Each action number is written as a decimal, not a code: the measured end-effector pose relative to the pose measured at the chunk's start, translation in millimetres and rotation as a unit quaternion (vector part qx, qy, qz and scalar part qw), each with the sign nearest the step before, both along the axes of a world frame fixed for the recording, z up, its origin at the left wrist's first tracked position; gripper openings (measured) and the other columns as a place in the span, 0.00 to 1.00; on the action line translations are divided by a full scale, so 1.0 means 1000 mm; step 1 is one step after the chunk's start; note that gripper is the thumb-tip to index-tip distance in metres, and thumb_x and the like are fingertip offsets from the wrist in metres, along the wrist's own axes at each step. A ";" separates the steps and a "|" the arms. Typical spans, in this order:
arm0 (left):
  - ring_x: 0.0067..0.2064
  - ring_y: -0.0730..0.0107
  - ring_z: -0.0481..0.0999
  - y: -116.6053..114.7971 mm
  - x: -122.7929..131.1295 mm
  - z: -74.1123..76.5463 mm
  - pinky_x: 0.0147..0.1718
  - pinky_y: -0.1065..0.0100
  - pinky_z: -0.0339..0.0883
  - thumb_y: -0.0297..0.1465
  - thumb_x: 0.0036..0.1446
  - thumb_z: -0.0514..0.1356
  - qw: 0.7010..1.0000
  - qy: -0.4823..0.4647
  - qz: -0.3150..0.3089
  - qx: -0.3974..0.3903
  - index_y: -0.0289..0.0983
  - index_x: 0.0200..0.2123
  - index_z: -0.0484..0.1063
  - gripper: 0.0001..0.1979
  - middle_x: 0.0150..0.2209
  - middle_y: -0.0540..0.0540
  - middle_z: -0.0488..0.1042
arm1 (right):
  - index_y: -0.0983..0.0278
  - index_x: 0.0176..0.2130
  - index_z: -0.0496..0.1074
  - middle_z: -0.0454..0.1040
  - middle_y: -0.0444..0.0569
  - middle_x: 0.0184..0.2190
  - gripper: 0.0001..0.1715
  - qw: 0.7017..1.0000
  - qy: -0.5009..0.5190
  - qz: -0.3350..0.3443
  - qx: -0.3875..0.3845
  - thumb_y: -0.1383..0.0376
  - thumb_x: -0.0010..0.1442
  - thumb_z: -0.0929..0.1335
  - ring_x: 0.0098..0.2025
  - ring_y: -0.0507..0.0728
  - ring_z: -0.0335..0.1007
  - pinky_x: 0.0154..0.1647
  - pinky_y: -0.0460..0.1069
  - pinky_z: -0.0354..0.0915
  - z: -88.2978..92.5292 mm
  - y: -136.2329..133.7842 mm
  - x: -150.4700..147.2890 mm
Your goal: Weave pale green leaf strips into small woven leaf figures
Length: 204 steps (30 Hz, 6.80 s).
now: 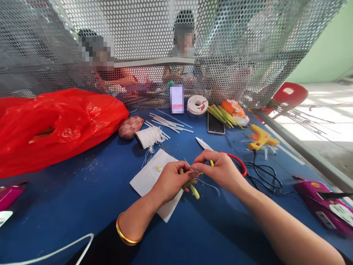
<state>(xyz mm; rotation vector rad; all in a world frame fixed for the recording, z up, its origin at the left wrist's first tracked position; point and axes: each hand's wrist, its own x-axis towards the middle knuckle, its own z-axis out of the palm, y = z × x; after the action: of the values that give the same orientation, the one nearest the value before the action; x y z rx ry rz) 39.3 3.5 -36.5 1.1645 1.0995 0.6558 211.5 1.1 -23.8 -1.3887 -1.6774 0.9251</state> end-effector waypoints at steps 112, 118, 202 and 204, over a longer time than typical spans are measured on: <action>0.22 0.77 0.67 0.006 -0.011 0.015 0.23 0.71 0.63 0.39 0.41 0.72 0.996 -0.064 0.037 -0.055 0.34 0.29 0.74 0.17 0.21 0.51 0.71 | 0.63 0.32 0.73 0.74 0.44 0.29 0.10 0.995 -0.008 0.094 -0.029 0.59 0.59 0.67 0.32 0.54 0.67 0.36 0.49 0.62 0.006 0.002 -0.001; 0.25 0.75 0.67 0.005 -0.011 0.012 0.24 0.73 0.59 0.33 0.54 0.63 0.986 0.071 0.031 0.145 0.36 0.30 0.75 0.06 0.24 0.51 0.71 | 0.64 0.31 0.76 0.73 0.44 0.26 0.11 0.992 -0.007 0.058 -0.116 0.59 0.53 0.69 0.28 0.52 0.63 0.30 0.47 0.58 0.003 -0.001 -0.005; 0.32 0.69 0.73 -0.028 -0.042 -0.021 0.32 0.68 0.64 0.27 0.58 0.57 0.936 0.229 0.118 0.239 0.38 0.30 0.72 0.05 0.29 0.49 0.73 | 0.60 0.33 0.63 0.74 0.51 0.40 0.10 0.975 -0.060 0.182 0.114 0.71 0.65 0.61 0.38 0.56 0.72 0.40 0.50 0.67 -0.029 -0.022 -0.036; 0.31 0.69 0.73 -0.027 -0.043 -0.020 0.31 0.69 0.64 0.28 0.58 0.58 0.943 0.218 0.119 0.223 0.38 0.30 0.72 0.05 0.28 0.49 0.73 | 0.60 0.33 0.63 0.74 0.52 0.41 0.10 0.970 -0.063 0.204 0.112 0.71 0.66 0.60 0.39 0.56 0.73 0.40 0.50 0.68 -0.027 -0.022 -0.034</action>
<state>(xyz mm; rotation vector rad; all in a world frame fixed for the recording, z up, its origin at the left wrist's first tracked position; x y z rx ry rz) -3.9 -23.9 -56.9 1.6341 1.5322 0.8911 177.1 -21.4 -51.0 -0.9870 -2.1435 0.8467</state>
